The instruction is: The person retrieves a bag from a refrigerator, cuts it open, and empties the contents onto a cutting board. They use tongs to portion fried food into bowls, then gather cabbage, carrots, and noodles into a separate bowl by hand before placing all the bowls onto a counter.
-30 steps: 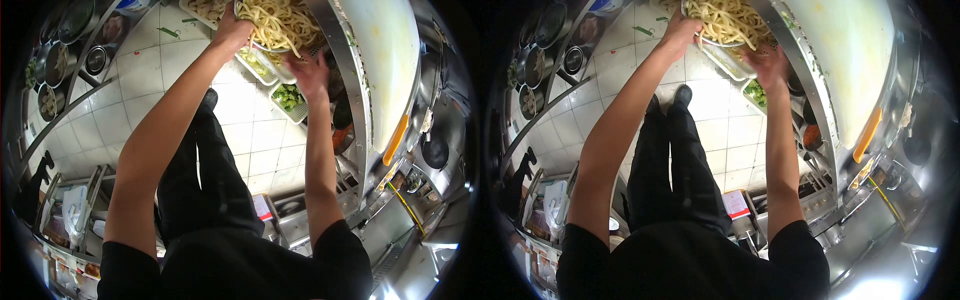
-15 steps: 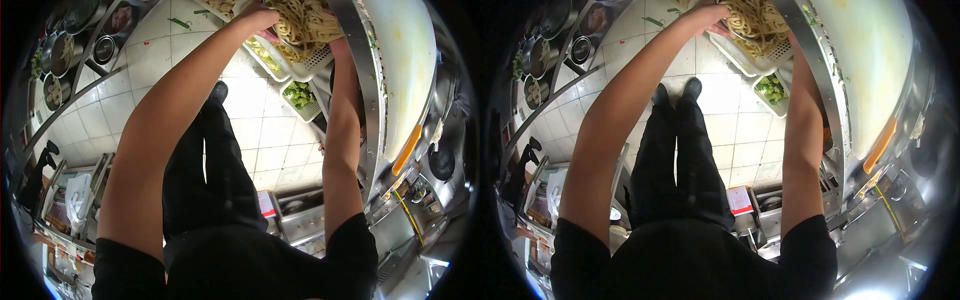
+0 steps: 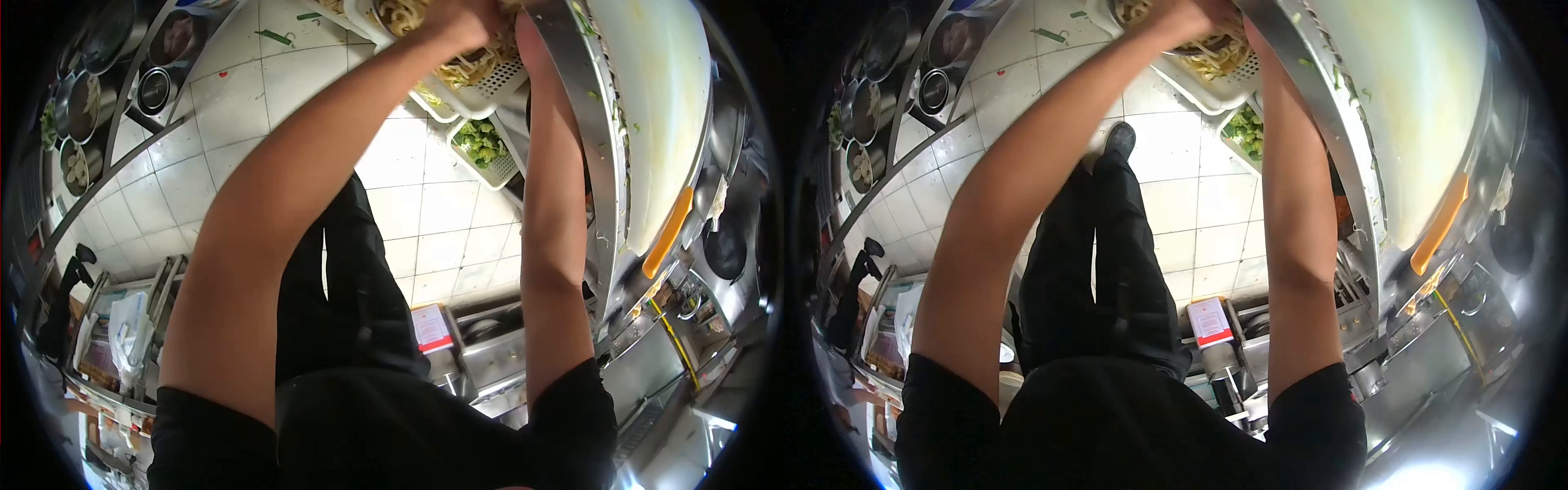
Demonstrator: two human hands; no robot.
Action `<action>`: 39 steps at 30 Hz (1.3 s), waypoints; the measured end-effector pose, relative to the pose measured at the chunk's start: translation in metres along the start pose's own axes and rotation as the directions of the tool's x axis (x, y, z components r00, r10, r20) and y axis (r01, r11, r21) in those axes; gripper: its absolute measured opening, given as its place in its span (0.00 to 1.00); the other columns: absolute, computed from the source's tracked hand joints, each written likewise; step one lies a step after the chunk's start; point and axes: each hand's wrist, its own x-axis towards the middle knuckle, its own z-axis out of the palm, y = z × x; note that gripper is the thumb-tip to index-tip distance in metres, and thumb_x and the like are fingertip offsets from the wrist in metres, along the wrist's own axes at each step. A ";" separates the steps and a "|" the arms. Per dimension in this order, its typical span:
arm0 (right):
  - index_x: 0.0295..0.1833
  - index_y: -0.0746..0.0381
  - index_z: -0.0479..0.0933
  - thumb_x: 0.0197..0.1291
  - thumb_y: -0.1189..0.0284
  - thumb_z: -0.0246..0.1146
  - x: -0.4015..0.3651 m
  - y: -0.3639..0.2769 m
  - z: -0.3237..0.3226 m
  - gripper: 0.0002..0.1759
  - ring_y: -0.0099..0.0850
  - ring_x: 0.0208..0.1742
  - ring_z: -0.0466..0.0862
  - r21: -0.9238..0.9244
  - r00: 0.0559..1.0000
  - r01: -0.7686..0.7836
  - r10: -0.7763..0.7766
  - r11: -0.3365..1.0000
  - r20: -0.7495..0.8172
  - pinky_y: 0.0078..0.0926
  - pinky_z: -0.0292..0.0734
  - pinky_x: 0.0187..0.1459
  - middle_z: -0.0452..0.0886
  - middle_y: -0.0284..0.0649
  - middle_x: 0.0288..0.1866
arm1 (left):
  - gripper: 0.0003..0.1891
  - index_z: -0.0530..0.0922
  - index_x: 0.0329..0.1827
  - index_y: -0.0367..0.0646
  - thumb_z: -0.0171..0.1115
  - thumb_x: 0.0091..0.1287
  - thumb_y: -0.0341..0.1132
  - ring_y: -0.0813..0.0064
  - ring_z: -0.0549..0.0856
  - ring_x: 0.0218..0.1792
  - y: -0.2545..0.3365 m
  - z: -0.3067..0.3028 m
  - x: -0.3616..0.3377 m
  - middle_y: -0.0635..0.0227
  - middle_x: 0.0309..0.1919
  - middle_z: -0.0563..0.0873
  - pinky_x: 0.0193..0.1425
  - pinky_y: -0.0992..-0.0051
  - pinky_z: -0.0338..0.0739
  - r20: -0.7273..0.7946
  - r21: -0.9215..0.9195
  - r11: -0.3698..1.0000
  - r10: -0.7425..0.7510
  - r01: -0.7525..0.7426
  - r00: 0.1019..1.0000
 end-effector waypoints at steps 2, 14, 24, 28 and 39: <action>0.62 0.61 0.63 0.54 0.56 0.61 0.013 -0.001 -0.006 0.33 0.42 0.56 0.74 0.035 0.999 0.009 -0.008 0.999 -0.035 0.35 0.68 0.56 0.71 0.48 0.58 | 0.10 0.72 0.33 0.33 0.53 0.63 0.34 0.73 0.74 0.24 0.006 -0.027 -0.005 0.61 0.26 0.77 0.25 0.74 0.69 0.071 0.036 0.999 0.034 -0.037 0.997; 0.63 0.62 0.62 0.52 0.60 0.65 -0.011 -0.008 -0.016 0.35 0.42 0.54 0.76 -0.046 0.992 0.046 -0.051 0.998 -0.117 0.32 0.70 0.54 0.71 0.49 0.58 | 0.11 0.76 0.39 0.28 0.55 0.55 0.26 0.62 0.82 0.31 -0.010 -0.091 -0.035 0.54 0.30 0.82 0.34 0.68 0.76 0.110 0.420 0.907 -0.081 0.027 0.991; 0.64 0.64 0.59 0.50 0.63 0.68 -0.072 -0.017 0.015 0.39 0.42 0.53 0.77 -0.478 0.968 -0.072 0.177 0.876 0.177 0.29 0.71 0.52 0.70 0.52 0.58 | 0.20 0.67 0.55 0.31 0.57 0.60 0.28 0.64 0.78 0.49 -0.037 -0.062 -0.037 0.50 0.48 0.77 0.52 0.70 0.75 -0.068 -0.181 0.938 -0.312 0.295 0.948; 0.63 0.63 0.62 0.50 0.64 0.68 -0.093 -0.035 0.040 0.36 0.37 0.50 0.79 -0.847 0.976 0.213 -0.144 0.487 0.163 0.25 0.73 0.49 0.74 0.51 0.54 | 0.17 0.67 0.46 0.30 0.52 0.50 0.20 0.62 0.84 0.30 -0.058 -0.048 -0.084 0.50 0.36 0.79 0.30 0.72 0.82 -0.187 -0.546 0.833 -0.223 0.088 0.957; 0.41 0.61 0.80 0.44 0.90 0.56 -0.096 -0.069 0.071 0.19 0.29 0.41 0.83 -0.255 0.761 0.611 -0.468 0.750 0.449 0.21 0.79 0.39 0.81 0.38 0.45 | 0.12 0.69 0.43 0.29 0.50 0.56 0.19 0.69 0.83 0.25 -0.070 -0.049 -0.127 0.54 0.36 0.80 0.21 0.79 0.79 -0.281 -0.857 0.515 -0.488 0.013 0.826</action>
